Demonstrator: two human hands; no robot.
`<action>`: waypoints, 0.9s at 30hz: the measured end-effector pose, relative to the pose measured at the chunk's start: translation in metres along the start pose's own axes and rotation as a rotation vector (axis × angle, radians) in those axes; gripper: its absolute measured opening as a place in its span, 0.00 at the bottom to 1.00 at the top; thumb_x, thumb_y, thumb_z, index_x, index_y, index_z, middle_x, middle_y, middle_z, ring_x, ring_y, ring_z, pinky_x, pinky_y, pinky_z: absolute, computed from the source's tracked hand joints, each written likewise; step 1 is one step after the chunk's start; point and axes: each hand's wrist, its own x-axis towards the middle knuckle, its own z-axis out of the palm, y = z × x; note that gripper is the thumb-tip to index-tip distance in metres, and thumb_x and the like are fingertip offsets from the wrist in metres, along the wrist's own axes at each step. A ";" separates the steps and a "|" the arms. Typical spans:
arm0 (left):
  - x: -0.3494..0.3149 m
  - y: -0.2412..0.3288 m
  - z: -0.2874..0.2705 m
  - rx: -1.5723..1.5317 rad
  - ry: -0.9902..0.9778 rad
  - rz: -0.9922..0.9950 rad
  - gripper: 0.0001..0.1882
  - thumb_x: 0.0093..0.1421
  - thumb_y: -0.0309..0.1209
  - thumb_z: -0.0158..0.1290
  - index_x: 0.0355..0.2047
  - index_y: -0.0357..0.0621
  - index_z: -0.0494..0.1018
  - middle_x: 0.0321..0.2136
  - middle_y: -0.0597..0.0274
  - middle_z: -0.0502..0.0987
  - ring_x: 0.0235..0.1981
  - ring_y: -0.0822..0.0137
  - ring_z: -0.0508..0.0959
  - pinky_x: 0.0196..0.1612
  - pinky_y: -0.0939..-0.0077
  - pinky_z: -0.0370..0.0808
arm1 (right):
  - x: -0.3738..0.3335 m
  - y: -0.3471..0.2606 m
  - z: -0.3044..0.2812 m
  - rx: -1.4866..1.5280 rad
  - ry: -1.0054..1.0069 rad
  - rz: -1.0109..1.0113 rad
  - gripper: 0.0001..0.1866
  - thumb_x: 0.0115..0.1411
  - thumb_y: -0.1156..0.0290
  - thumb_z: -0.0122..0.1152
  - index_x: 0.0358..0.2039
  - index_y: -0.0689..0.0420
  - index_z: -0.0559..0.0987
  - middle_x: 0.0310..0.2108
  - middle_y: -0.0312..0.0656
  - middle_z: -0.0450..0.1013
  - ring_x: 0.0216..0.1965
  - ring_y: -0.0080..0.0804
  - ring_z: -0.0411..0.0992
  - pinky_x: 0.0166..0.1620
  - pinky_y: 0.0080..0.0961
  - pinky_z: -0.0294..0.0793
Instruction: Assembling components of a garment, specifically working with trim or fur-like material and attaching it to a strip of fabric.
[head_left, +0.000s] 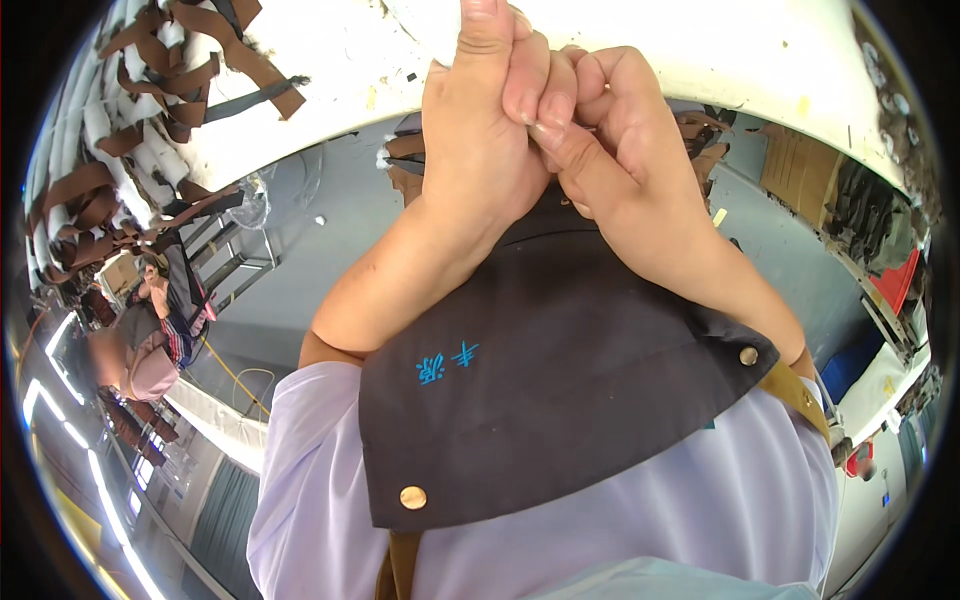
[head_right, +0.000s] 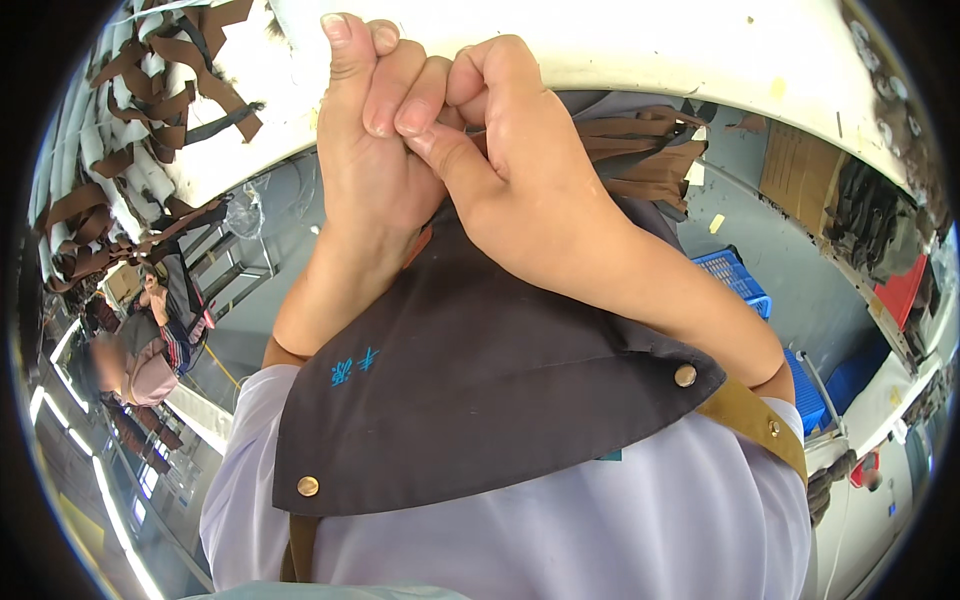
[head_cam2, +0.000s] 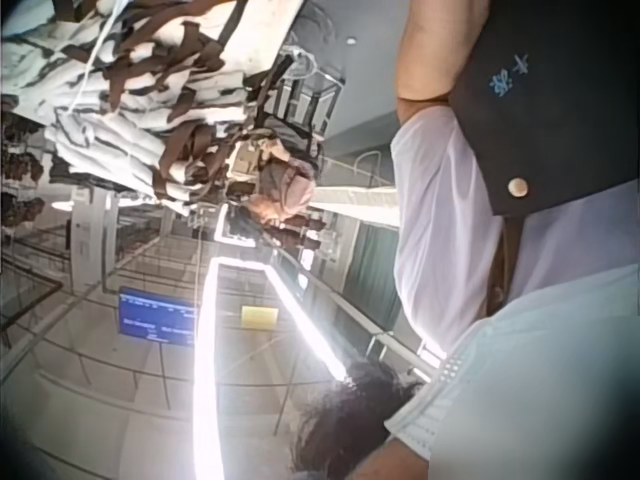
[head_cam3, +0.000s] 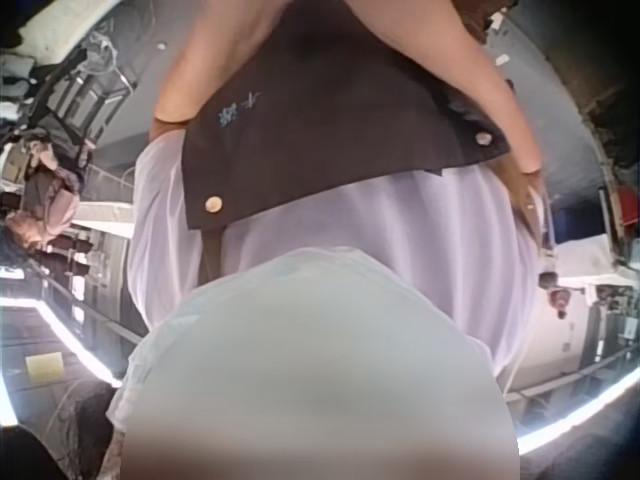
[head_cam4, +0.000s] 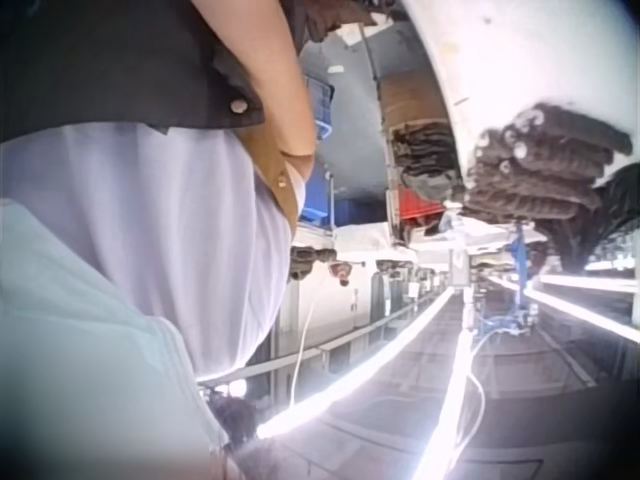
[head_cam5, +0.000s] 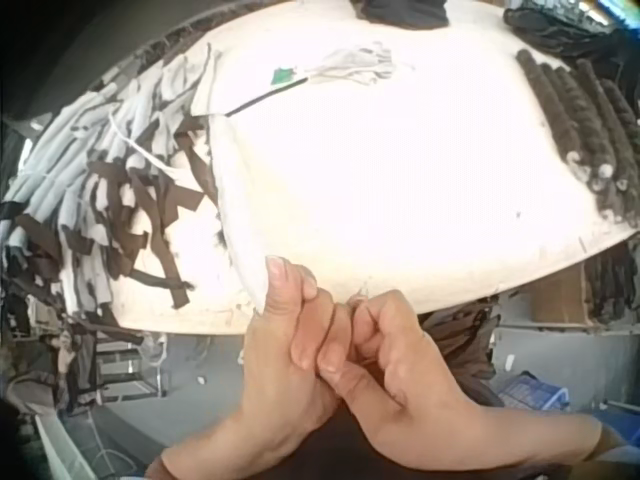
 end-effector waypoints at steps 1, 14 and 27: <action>-0.001 0.001 -0.003 0.069 -0.065 0.018 0.19 0.63 0.49 0.39 0.27 0.48 0.60 0.10 0.77 0.54 0.17 0.80 0.59 0.25 0.85 0.64 | -0.001 0.001 0.002 0.028 0.035 0.000 0.07 0.61 0.76 0.46 0.36 0.57 0.57 0.25 0.34 0.63 0.18 0.13 0.53 0.19 0.12 0.52; 0.006 -0.005 -0.017 -0.193 -0.092 -0.170 0.18 0.62 0.49 0.40 0.31 0.47 0.64 0.18 0.74 0.66 0.30 0.72 0.71 0.38 0.74 0.68 | 0.012 0.000 -0.043 -0.398 -0.162 -0.199 0.10 0.54 0.79 0.54 0.31 0.58 0.61 0.24 0.33 0.62 0.25 0.17 0.60 0.27 0.18 0.62; 0.013 0.013 0.006 -0.185 -0.217 -0.150 0.27 0.59 0.53 0.40 0.49 0.45 0.64 0.50 0.53 0.66 0.53 0.56 0.64 0.52 0.57 0.62 | 0.061 -0.032 -0.119 -1.434 0.396 -0.808 0.30 0.46 0.61 0.66 0.48 0.58 0.68 0.36 0.43 0.68 0.41 0.40 0.66 0.44 0.33 0.65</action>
